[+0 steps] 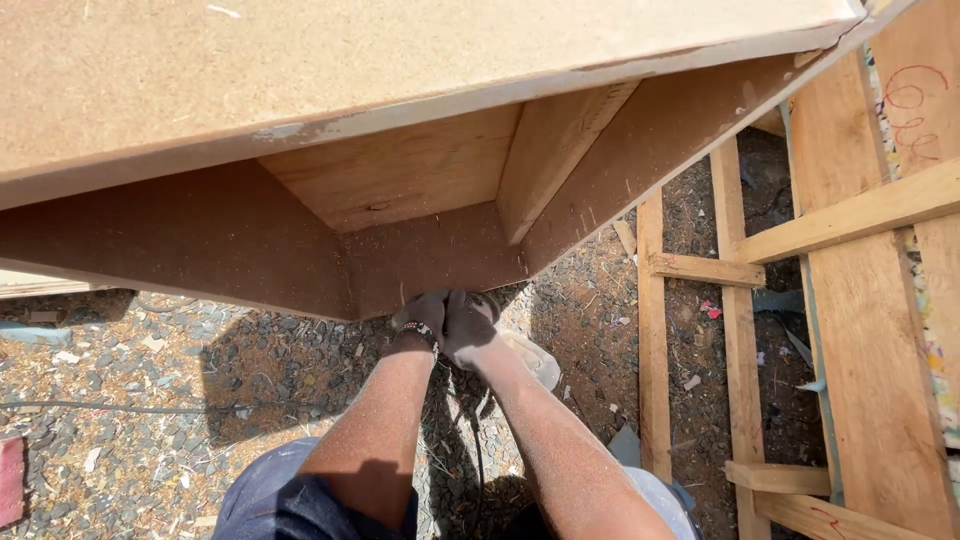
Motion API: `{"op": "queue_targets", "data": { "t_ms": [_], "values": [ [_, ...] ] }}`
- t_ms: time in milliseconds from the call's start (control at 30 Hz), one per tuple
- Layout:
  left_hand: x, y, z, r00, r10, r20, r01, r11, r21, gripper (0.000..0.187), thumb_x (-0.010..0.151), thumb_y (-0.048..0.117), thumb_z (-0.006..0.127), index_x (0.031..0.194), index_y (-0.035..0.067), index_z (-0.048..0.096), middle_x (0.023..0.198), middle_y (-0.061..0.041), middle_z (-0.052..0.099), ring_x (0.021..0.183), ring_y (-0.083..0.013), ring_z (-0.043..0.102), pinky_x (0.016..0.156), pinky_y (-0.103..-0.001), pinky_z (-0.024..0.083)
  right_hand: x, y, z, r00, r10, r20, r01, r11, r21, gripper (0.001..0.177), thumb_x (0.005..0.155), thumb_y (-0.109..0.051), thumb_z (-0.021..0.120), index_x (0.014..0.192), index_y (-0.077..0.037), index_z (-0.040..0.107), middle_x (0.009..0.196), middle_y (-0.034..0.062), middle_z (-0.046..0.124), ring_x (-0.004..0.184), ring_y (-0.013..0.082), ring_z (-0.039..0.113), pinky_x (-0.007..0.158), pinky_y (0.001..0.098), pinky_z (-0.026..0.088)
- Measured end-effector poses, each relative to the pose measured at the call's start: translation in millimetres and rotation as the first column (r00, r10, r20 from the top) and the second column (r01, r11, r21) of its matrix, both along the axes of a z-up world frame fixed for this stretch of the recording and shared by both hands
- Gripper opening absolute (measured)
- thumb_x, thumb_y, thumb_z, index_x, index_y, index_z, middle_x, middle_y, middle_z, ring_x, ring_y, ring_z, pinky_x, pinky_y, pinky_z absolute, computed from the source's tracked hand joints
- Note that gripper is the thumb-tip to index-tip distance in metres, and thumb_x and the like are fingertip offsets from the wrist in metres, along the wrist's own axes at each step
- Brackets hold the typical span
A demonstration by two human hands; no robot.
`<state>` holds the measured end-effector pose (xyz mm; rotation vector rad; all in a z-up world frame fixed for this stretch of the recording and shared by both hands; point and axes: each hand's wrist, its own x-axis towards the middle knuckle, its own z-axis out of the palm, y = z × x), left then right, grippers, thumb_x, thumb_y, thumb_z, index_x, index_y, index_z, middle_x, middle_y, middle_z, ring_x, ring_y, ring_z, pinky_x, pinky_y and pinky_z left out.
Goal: The person uses an orbital sander to smooth the exterior and interior surfaces of a wooden drawer. They sand the drawer front, sides, and bottom, then flip the drawer to sand the inside surfaces and edges.
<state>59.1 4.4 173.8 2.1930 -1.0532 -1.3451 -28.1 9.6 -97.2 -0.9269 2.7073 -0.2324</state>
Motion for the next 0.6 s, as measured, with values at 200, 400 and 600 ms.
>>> {"op": "queue_targets", "data": {
  "t_ms": [200,400,600],
  "values": [
    [47,-41,-70,0.836,-0.075,-0.544,0.103,0.994,0.021,0.07,0.091,0.074,0.082,0.136,0.021,0.09,0.14,0.0,0.085,0.128,-0.0217,0.073,0.108,-0.044,0.051,-4,-13,146,0.945,0.314,0.092,-0.316,0.949,0.017,0.1,0.087,-0.102,0.022,0.125,-0.034,0.084,0.123,0.0073,0.088,0.129,0.0332,0.084,0.104,0.0507,0.064],
    [25,-152,-164,0.631,-0.161,-0.759,-0.154,0.933,-0.325,0.033,0.111,0.05,0.079,0.122,0.02,0.087,0.116,-0.02,0.083,0.105,-0.0396,0.081,0.087,-0.048,0.063,-13,18,238,0.657,0.74,-0.146,-0.754,0.643,-0.132,0.063,0.093,-0.076,0.056,0.149,-0.046,0.063,0.136,0.0052,0.078,0.137,0.0334,0.08,0.107,0.0563,0.068],
    [-59,-65,24,0.429,0.221,-0.876,-0.601,0.794,-0.094,0.054,0.128,0.028,0.046,0.168,-0.005,0.064,0.16,-0.017,0.069,0.16,-0.0256,0.057,0.135,-0.028,0.041,-42,40,335,0.382,0.794,-0.472,-0.923,0.353,-0.153,0.074,0.1,-0.051,0.061,0.169,-0.025,0.058,0.138,0.0101,0.082,0.137,0.0408,0.08,0.117,0.0588,0.064]
  ]
}}
